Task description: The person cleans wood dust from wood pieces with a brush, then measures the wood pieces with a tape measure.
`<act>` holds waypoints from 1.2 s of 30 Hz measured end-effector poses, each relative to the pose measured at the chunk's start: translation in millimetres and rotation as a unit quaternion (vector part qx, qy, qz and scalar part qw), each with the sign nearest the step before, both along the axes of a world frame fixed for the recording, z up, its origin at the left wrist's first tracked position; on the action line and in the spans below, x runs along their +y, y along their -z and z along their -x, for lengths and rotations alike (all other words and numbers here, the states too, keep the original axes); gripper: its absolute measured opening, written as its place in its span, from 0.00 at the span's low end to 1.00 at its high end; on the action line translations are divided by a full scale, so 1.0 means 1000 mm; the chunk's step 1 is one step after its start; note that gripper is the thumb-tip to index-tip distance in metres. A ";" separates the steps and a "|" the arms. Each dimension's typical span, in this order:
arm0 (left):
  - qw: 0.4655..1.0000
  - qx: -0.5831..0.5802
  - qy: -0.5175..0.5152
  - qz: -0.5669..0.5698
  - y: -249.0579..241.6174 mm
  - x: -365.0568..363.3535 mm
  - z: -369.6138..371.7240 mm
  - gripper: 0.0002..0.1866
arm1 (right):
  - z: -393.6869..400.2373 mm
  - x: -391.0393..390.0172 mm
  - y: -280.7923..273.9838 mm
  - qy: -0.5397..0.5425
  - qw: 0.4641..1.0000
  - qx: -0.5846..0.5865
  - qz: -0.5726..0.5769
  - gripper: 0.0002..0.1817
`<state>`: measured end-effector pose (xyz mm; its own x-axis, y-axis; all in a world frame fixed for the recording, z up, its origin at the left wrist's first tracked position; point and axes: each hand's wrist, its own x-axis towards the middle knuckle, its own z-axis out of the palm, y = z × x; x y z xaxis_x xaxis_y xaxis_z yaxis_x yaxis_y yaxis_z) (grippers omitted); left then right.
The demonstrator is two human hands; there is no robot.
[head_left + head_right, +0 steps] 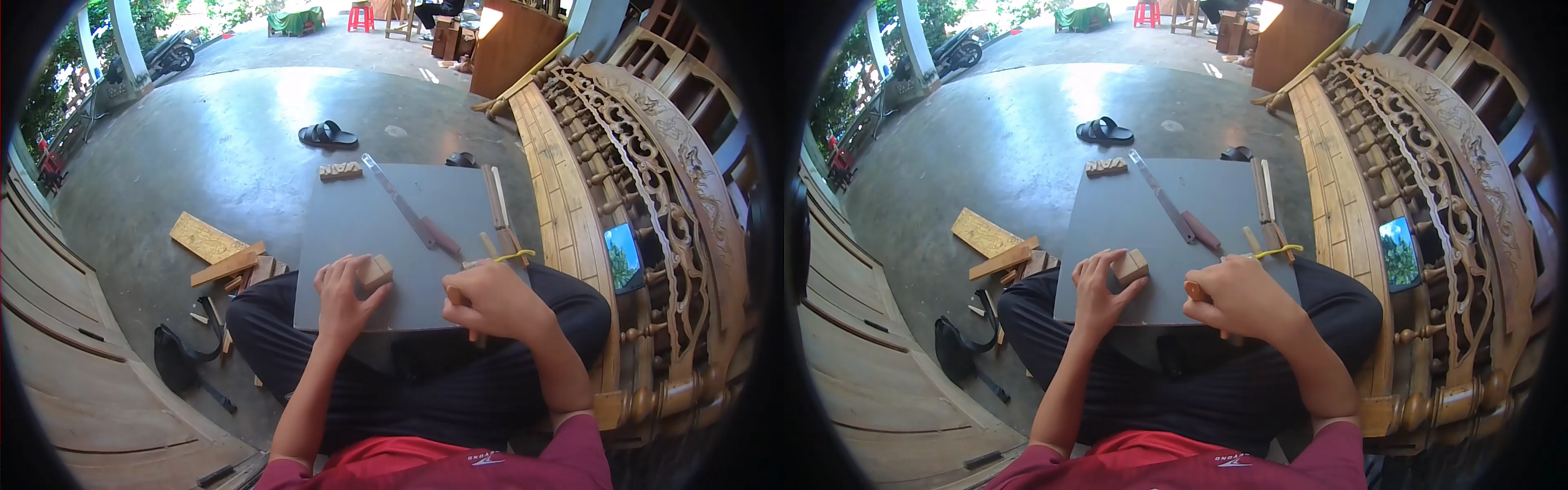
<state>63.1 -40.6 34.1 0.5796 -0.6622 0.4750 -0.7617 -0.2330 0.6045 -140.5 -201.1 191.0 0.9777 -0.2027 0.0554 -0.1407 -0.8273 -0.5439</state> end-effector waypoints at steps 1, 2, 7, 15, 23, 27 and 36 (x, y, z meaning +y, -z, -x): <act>1.000 -0.011 -0.004 0.010 0.001 -0.003 -0.002 0.30 | -0.001 -0.003 -0.002 -0.009 1.000 -0.013 0.025 0.12; 1.000 -0.002 -0.002 0.014 0.003 -0.003 -0.002 0.30 | -0.001 -0.001 -0.004 -0.004 0.999 -0.034 0.007 0.12; 1.000 -0.003 -0.005 0.020 0.002 -0.003 -0.002 0.29 | -0.005 0.002 0.000 0.005 0.997 0.040 -0.062 0.13; 1.000 0.005 0.000 0.019 0.000 -0.002 -0.002 0.28 | -0.003 0.000 -0.008 0.044 0.997 0.023 -0.055 0.13; 1.000 0.015 0.011 0.014 -0.003 -0.001 -0.001 0.28 | -0.001 0.006 -0.018 0.006 0.999 0.027 -0.021 0.13; 1.000 0.017 0.012 0.016 -0.003 -0.002 -0.001 0.28 | -0.004 0.002 0.004 0.021 0.998 0.045 -0.041 0.14; 1.000 0.004 0.006 0.009 -0.004 -0.003 0.000 0.28 | 0.002 0.007 -0.024 0.018 0.998 0.026 -0.045 0.16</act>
<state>62.9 -43.6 38.2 0.5753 -0.6603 0.4828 -0.7597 -0.2125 0.6146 -142.2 -194.1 215.2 0.9708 -0.2393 -0.0148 -0.1989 -0.7692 -0.6073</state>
